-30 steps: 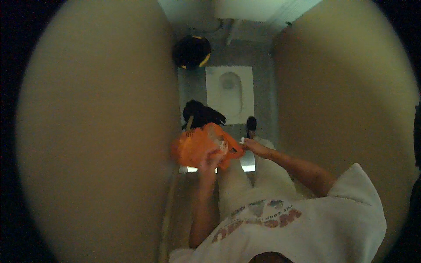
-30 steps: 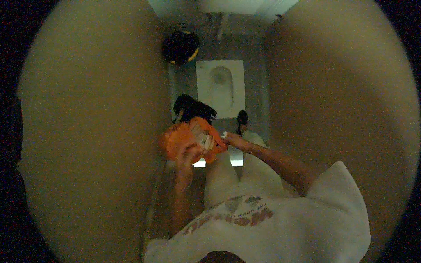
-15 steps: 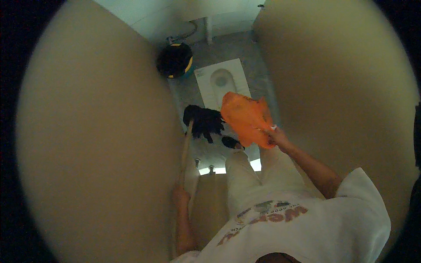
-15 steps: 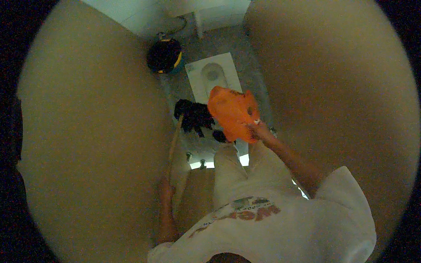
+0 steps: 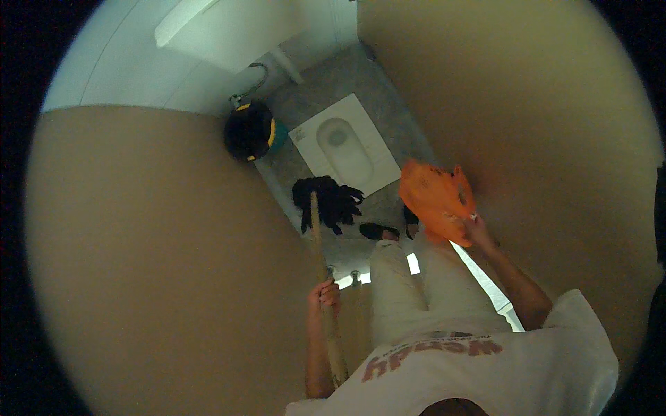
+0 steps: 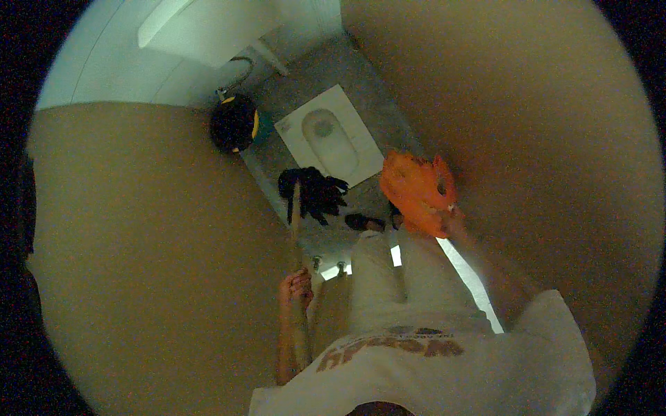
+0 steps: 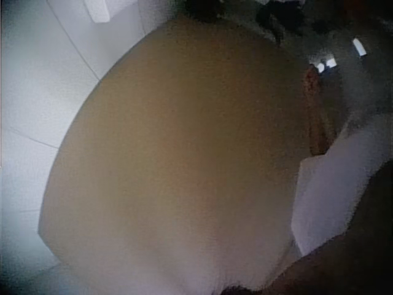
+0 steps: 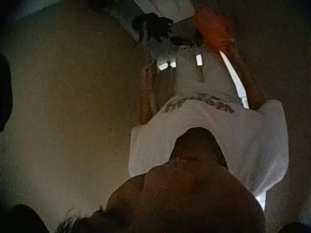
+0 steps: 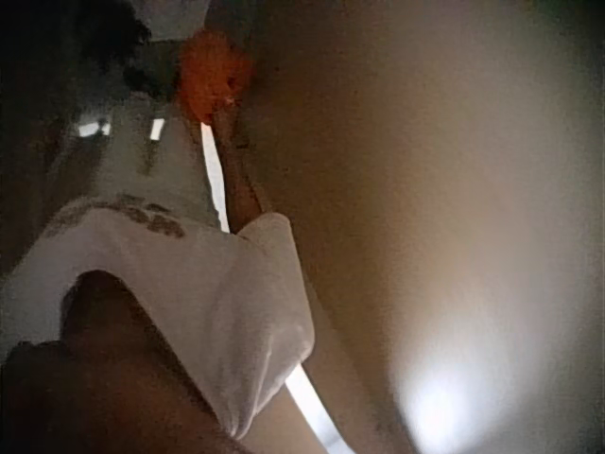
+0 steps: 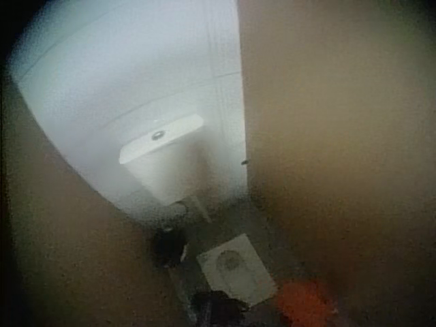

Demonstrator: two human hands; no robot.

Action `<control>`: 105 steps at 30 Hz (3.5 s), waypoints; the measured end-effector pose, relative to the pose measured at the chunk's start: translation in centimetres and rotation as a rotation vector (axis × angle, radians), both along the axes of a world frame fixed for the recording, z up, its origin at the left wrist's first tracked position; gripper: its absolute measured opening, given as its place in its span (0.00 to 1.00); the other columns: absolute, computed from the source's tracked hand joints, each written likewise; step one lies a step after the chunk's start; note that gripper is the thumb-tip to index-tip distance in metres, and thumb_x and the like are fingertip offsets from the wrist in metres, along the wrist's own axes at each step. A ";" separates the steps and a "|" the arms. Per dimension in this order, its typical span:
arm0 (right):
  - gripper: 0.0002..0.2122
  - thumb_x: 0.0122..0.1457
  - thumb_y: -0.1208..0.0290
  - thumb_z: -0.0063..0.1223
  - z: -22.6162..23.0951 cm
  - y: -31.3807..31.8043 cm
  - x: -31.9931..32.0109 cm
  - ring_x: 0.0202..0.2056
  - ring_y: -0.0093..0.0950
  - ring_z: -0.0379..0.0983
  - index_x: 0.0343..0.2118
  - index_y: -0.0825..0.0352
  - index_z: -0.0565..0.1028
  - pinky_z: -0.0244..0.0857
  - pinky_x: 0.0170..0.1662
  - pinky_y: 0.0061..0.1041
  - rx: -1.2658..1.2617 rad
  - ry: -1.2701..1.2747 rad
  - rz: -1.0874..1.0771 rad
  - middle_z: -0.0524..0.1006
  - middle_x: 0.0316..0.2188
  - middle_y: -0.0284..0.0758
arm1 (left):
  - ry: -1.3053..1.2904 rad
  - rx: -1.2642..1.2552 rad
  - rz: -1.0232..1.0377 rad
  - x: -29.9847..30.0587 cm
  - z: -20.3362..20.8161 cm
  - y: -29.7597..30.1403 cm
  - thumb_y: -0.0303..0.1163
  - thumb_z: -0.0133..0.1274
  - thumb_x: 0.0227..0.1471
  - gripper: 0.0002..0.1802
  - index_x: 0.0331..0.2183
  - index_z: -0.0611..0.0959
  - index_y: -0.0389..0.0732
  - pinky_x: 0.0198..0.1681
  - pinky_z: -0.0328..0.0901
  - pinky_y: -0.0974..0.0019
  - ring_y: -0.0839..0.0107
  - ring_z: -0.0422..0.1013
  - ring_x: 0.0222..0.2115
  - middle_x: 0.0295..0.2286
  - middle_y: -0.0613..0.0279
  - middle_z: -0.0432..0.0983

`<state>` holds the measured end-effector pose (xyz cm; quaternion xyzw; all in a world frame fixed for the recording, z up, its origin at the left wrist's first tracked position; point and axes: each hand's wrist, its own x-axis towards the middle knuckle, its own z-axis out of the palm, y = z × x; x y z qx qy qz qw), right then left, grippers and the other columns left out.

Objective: The person mops the floor of a bathroom stall, then collects trash into an orange bag and removes it. They proceed to wipe the sink basin and faucet with a dark cloth, rinsing the cloth under running water.

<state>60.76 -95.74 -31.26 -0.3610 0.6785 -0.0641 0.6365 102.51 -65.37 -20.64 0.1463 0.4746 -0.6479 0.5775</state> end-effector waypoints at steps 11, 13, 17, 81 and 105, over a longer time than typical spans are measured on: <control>0.15 0.59 0.70 0.55 -2.2 3.1 -7.5 0.30 0.21 0.68 0.48 0.62 0.69 0.67 0.31 0.23 -0.091 0.176 0.069 0.72 0.32 0.28 | -0.373 -0.249 -0.436 9.1 -8.0 -17.1 0.34 0.51 0.53 0.11 0.23 0.67 0.46 0.14 0.55 0.76 0.81 0.57 0.12 0.16 0.72 0.62; 0.16 0.59 0.71 0.55 -1.6 4.9 -6.4 0.29 0.23 0.67 0.49 0.60 0.67 0.66 0.29 0.24 -0.089 0.148 -0.084 0.71 0.31 0.28 | -0.456 -0.008 -0.409 6.8 -8.3 -22.3 0.32 0.53 0.52 0.12 0.23 0.68 0.46 0.14 0.56 0.75 0.81 0.58 0.12 0.16 0.71 0.63; 0.09 0.59 0.72 0.54 -3.3 5.5 -8.2 0.23 0.17 0.64 0.42 0.62 0.71 0.62 0.24 0.22 -0.076 -0.043 -0.292 0.68 0.24 0.25 | -0.689 0.074 -0.905 3.4 -9.7 -26.4 0.33 0.57 0.50 0.10 0.26 0.71 0.44 0.14 0.59 0.71 0.79 0.60 0.12 0.16 0.70 0.64; 0.09 0.59 0.66 0.50 -12.2 26.4 -49.6 0.27 0.29 0.69 0.39 0.64 0.74 0.65 0.29 0.31 -0.294 0.053 0.755 0.73 0.24 0.34 | -0.721 0.287 -0.899 -47.8 -5.4 14.6 0.30 0.52 0.54 0.12 0.20 0.71 0.46 0.14 0.54 0.72 0.81 0.58 0.12 0.13 0.74 0.61; 0.06 0.60 0.67 0.48 -6.1 31.7 -63.5 0.15 0.20 0.63 0.36 0.62 0.70 0.57 0.17 0.23 -0.031 0.561 -0.168 0.66 0.18 0.28 | -1.069 0.124 -0.876 -8.7 -27.1 -3.8 0.32 0.44 0.53 0.10 0.31 0.76 0.35 0.17 0.62 0.65 0.69 0.62 0.11 0.12 0.67 0.63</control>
